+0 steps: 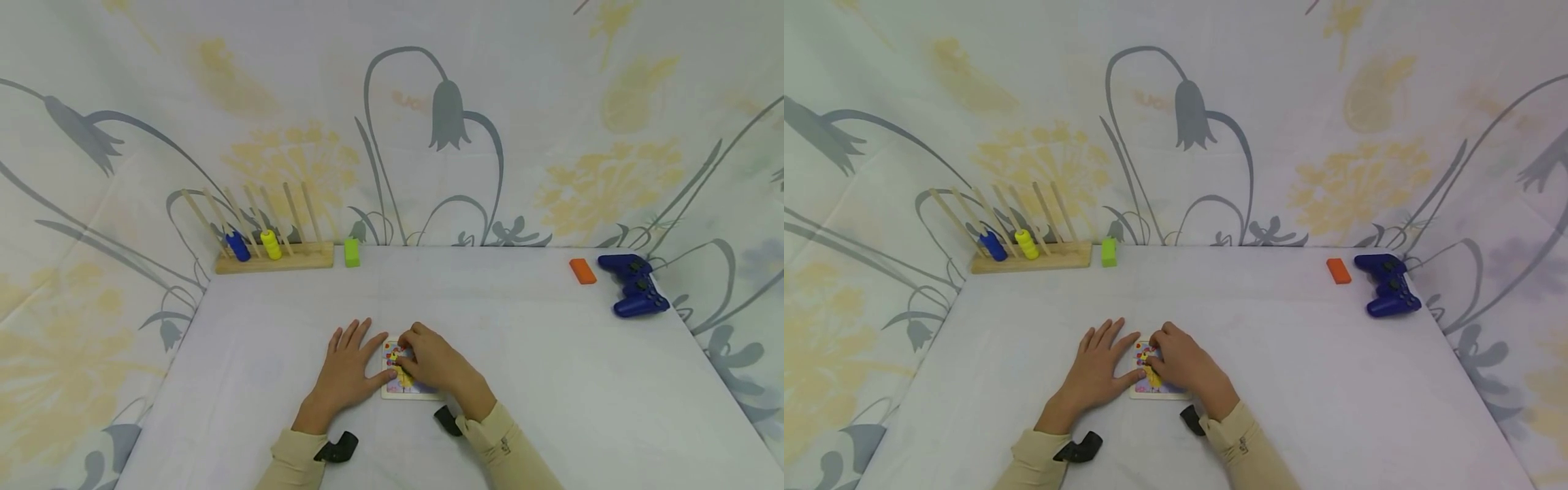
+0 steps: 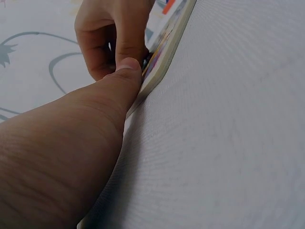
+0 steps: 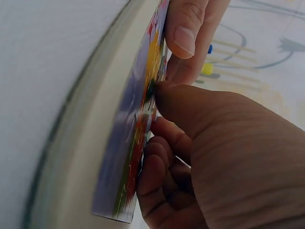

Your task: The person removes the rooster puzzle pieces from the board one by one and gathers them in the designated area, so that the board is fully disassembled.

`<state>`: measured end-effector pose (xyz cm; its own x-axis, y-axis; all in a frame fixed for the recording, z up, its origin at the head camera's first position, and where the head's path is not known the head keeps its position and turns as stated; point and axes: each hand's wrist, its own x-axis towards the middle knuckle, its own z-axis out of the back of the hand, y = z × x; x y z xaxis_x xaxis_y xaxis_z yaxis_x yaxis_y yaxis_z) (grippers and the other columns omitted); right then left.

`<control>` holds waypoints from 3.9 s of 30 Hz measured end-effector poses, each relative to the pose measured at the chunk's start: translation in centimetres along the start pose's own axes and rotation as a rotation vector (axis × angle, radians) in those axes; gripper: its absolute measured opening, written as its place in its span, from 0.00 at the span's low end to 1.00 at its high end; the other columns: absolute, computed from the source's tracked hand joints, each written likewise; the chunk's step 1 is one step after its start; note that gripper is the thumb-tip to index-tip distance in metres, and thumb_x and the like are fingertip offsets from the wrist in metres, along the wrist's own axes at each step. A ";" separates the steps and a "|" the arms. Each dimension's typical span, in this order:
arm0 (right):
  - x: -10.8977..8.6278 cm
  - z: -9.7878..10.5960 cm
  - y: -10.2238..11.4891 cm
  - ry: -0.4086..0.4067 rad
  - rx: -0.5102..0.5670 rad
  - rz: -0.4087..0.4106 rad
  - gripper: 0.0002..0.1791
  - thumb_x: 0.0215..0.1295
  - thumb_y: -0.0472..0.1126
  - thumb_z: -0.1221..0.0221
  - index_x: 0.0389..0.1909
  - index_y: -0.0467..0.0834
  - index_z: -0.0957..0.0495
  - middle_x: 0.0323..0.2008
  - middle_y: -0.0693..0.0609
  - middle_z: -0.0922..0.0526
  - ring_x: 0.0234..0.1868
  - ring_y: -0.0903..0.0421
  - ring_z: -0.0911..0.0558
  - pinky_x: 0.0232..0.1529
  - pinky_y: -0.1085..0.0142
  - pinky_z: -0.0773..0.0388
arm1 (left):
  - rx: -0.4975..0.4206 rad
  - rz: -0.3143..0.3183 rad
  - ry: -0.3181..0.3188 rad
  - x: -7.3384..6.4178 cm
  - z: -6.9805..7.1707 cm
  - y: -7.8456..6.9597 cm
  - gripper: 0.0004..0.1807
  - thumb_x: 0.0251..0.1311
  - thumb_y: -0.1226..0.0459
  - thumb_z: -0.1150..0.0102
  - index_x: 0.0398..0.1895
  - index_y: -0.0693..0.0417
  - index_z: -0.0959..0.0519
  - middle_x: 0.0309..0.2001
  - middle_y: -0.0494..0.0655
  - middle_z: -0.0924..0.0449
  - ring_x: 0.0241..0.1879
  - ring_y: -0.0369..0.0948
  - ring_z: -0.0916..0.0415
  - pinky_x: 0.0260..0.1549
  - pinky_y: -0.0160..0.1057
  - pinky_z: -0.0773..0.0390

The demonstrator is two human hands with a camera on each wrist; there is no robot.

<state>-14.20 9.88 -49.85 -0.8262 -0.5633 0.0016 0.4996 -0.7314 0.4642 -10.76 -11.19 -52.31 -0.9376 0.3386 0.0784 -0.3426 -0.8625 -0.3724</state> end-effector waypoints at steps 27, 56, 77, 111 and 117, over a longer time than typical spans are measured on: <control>0.1 -0.3 0.7 -0.044 -0.060 0.025 0.13 0.69 0.45 0.36 0.46 0.39 0.19 0.41 0.50 0.24 0.37 0.60 0.23 0.44 0.63 0.18 | -0.003 -0.025 -0.029 0.1 -0.1 0.3 0.41 0.58 0.35 0.37 0.72 0.41 0.28 0.78 0.55 0.39 0.79 0.58 0.46 0.75 0.65 0.48; 0.1 -0.4 -0.6 -0.054 0.507 -0.099 0.04 0.71 0.43 0.38 0.40 0.46 0.17 0.32 0.56 0.16 0.30 0.64 0.22 0.33 0.72 0.24 | -0.012 -0.023 -0.026 0.0 -0.2 0.2 0.41 0.58 0.36 0.36 0.72 0.40 0.28 0.78 0.55 0.40 0.78 0.58 0.46 0.75 0.65 0.48; 4.2 4.4 -6.3 -0.140 0.482 -0.488 0.12 0.73 0.45 0.41 0.48 0.43 0.16 0.44 0.46 0.13 0.39 0.54 0.20 0.36 0.68 0.26 | -0.006 0.016 0.014 0.0 -0.1 0.4 0.42 0.58 0.34 0.37 0.73 0.41 0.29 0.79 0.54 0.41 0.79 0.57 0.48 0.77 0.63 0.50; 9.9 3.9 -8.3 -0.120 0.371 -0.413 0.18 0.67 0.47 0.35 0.56 0.47 0.16 0.41 0.51 0.18 0.42 0.54 0.24 0.48 0.60 0.27 | -0.005 0.014 0.009 0.1 0.0 0.1 0.41 0.59 0.35 0.37 0.73 0.40 0.29 0.79 0.53 0.42 0.80 0.56 0.49 0.77 0.62 0.51; 10.3 3.9 -8.3 -0.121 0.343 -0.438 0.19 0.68 0.48 0.35 0.57 0.48 0.16 0.37 0.51 0.19 0.37 0.54 0.24 0.42 0.63 0.28 | -0.028 0.015 0.021 0.1 0.1 0.0 0.42 0.58 0.36 0.36 0.73 0.42 0.29 0.79 0.54 0.42 0.80 0.57 0.49 0.77 0.63 0.51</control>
<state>-27.86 11.63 -50.19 -0.9712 -0.1731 -0.1635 0.0076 -0.7089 0.7053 -10.84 -11.17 -52.21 -0.9412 0.3337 0.0530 -0.3263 -0.8570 -0.3988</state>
